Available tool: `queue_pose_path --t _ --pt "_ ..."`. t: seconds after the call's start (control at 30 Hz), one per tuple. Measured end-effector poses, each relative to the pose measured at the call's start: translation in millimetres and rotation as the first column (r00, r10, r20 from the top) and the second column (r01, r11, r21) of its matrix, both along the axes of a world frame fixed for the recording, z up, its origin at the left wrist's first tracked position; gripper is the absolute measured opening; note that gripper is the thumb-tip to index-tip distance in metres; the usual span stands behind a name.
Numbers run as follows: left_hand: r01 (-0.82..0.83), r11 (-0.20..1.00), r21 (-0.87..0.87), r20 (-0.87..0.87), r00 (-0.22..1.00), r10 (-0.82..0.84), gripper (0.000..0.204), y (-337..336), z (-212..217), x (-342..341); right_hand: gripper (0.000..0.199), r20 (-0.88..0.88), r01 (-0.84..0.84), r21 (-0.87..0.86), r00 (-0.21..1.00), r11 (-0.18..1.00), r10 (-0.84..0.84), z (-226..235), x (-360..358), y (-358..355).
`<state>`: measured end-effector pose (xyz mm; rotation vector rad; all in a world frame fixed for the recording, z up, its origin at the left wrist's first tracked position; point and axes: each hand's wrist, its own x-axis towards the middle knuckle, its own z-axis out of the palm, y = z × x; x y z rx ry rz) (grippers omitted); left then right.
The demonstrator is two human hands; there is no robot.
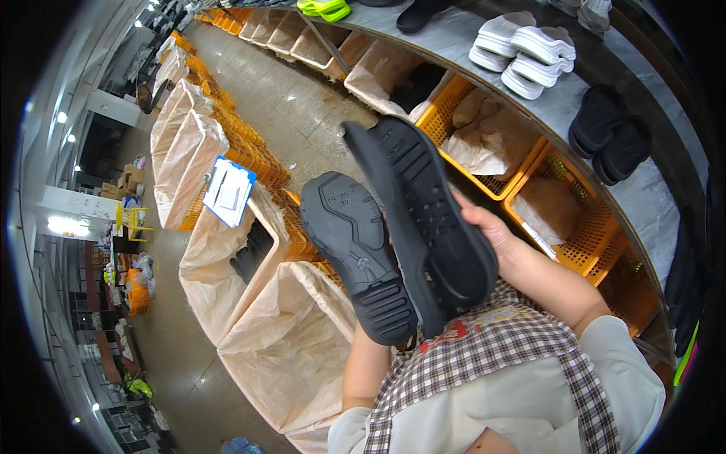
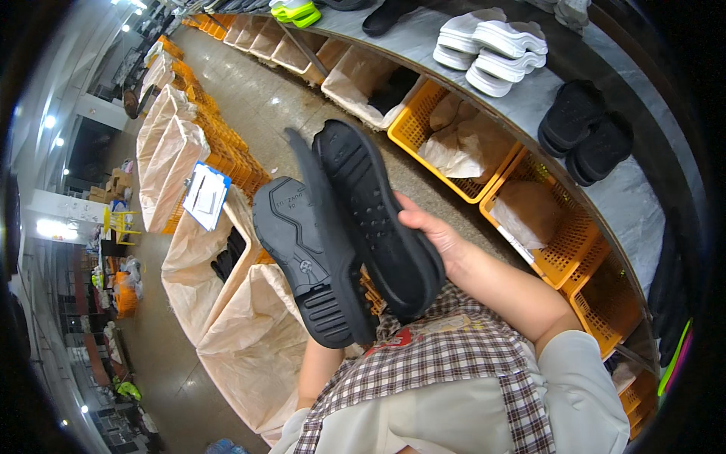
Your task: The person picks up stacks of black, white, and gray slippers from a shelf, turns them over to view the soles, and places them into large fabric bins. The person repeats this process for multiple colors and styles of slippers.
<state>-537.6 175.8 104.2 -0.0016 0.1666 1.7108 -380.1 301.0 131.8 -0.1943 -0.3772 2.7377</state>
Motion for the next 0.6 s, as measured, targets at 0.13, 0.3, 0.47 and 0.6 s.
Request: queue_pose_path --t 0.13,0.3,0.47,0.6 --pt "0.029 0.973 0.23 0.13 0.99 -0.06 0.055 -1 -11 -5 0.09 -0.158 -0.083 0.026 0.984 0.996 0.086 14 -4 -2" --pt "0.042 0.965 0.26 0.103 0.992 -0.071 0.057 -1 -17 -9 0.089 -0.203 -0.096 -0.044 0.975 0.994 0.085 27 -5 -9" --pt "0.016 0.98 0.2 -0.01 1.0 -0.015 0.056 -1 -2 -7 0.09 -0.152 -0.095 0.002 0.984 0.995 0.094 15 5 -2" --pt "-0.468 0.846 -0.256 -0.932 0.353 -0.086 0.04 -2 29 14 0.086 0.224 0.02 0.32 0.97 0.947 -0.096 -4 14 -1"
